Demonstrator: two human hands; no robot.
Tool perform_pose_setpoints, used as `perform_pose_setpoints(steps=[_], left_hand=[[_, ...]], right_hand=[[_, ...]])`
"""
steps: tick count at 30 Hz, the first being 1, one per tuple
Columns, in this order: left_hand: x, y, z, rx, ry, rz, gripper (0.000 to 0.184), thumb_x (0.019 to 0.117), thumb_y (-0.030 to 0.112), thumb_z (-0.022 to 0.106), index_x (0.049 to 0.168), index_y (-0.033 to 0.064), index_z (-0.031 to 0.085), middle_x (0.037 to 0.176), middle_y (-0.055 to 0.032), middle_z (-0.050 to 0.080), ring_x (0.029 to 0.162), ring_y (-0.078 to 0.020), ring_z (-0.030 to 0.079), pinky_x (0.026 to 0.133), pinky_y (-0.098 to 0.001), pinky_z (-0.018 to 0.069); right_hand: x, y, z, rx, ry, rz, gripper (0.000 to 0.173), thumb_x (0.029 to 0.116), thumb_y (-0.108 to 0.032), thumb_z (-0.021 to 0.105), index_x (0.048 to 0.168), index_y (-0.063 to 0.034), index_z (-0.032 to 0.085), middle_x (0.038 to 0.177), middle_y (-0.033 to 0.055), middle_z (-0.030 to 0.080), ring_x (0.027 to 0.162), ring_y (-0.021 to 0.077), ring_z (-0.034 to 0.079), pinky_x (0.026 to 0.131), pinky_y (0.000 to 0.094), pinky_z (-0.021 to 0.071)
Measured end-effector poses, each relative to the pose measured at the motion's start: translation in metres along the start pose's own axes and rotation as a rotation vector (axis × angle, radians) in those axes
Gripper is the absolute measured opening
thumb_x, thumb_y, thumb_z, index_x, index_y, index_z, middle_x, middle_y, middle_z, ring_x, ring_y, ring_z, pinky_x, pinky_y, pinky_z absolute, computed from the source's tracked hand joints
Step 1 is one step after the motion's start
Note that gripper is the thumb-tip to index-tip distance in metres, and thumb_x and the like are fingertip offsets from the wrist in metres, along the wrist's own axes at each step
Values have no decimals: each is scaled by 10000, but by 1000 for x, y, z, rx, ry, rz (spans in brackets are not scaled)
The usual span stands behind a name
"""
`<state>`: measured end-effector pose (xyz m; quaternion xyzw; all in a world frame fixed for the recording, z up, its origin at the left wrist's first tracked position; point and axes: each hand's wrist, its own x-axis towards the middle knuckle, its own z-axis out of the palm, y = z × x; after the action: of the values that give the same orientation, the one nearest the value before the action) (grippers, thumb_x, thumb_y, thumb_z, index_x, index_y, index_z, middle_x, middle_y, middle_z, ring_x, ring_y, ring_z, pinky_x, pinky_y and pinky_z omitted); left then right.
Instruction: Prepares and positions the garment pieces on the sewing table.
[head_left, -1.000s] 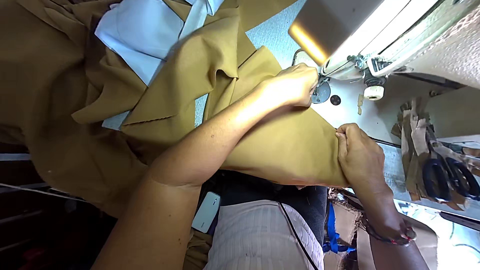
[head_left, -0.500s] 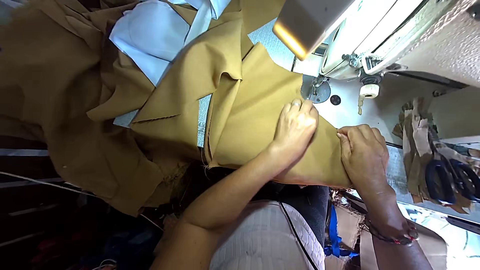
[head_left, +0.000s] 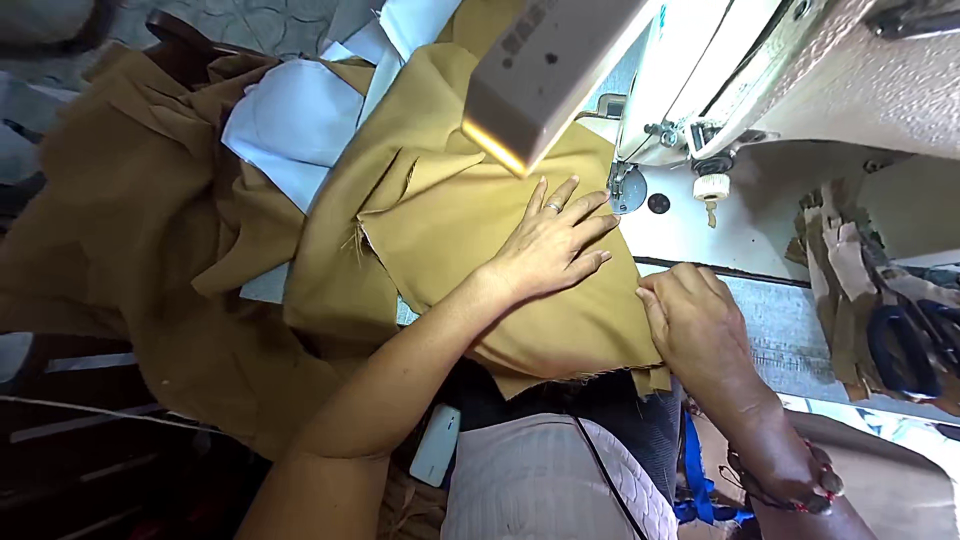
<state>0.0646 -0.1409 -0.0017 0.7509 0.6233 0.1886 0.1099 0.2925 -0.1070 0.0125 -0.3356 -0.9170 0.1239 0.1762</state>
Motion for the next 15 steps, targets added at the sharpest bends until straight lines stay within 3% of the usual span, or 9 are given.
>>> perform_pose_setpoints(steps=[7, 15], left_hand=[[14, -24, -8, -16, -43, 140, 474, 1015, 441, 468, 1377, 204, 662, 1579, -211, 434, 1489, -484, 322, 1180, -714, 162], [27, -35, -14, -10, -79, 227, 482, 1001, 424, 477, 1373, 186, 668, 1573, -245, 427, 1477, -496, 339, 1181, -710, 167]], right_hand=[[1, -15, 10, -45, 43, 44, 178, 981, -100, 610, 931, 36, 715, 833, 192, 634, 824, 390, 657, 693, 496, 517], [5, -30, 16, -130, 80, 66, 148, 953, -58, 640, 878, 59, 694, 804, 206, 627, 788, 395, 658, 661, 485, 506]])
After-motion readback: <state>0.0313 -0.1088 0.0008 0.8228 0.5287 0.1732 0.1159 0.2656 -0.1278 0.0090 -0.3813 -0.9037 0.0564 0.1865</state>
